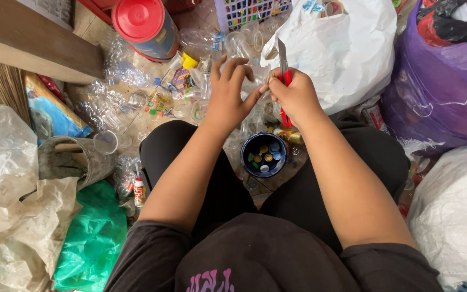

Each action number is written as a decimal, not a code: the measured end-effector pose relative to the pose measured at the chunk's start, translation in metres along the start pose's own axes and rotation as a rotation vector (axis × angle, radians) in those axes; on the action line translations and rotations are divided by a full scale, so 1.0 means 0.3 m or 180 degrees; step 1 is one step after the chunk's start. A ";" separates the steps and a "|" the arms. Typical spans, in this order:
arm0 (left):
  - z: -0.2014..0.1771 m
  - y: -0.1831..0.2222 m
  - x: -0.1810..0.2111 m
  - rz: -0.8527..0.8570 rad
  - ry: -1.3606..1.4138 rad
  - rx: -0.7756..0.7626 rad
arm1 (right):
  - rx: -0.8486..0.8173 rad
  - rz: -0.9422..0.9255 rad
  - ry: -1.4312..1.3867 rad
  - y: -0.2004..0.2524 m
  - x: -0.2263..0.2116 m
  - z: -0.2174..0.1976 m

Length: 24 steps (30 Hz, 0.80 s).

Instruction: Cutting plastic cups with a utility knife for recycling

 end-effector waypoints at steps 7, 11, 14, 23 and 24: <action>0.054 0.000 -0.084 -0.0208 0.0660 -0.0596 | -0.0087 0.0114 -0.0193 0.004 0.024 0.010; 0.067 0.017 -0.104 -0.0870 0.0360 -0.0977 | -0.0092 0.0219 -0.0197 0.003 0.047 0.024; 0.073 0.017 -0.079 -0.0593 -0.0469 -0.0980 | -0.0141 0.0111 0.0042 -0.006 0.074 0.028; 0.144 0.050 -0.048 0.0029 -0.1497 -0.0021 | -0.0058 -0.0646 0.1858 -0.010 0.093 0.041; 0.153 0.050 -0.060 -0.0052 -0.1444 -0.0161 | -0.0035 -0.0521 0.1785 -0.010 0.090 0.045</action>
Point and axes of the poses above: each hand's wrist, its own y-axis away from the middle knuckle, its own z-axis out of the palm, x = y × z, the point moved 3 cm from there along -y, towards the middle knuckle, and after that the axes turned 8 degrees about -z, right-handed, at the moved point
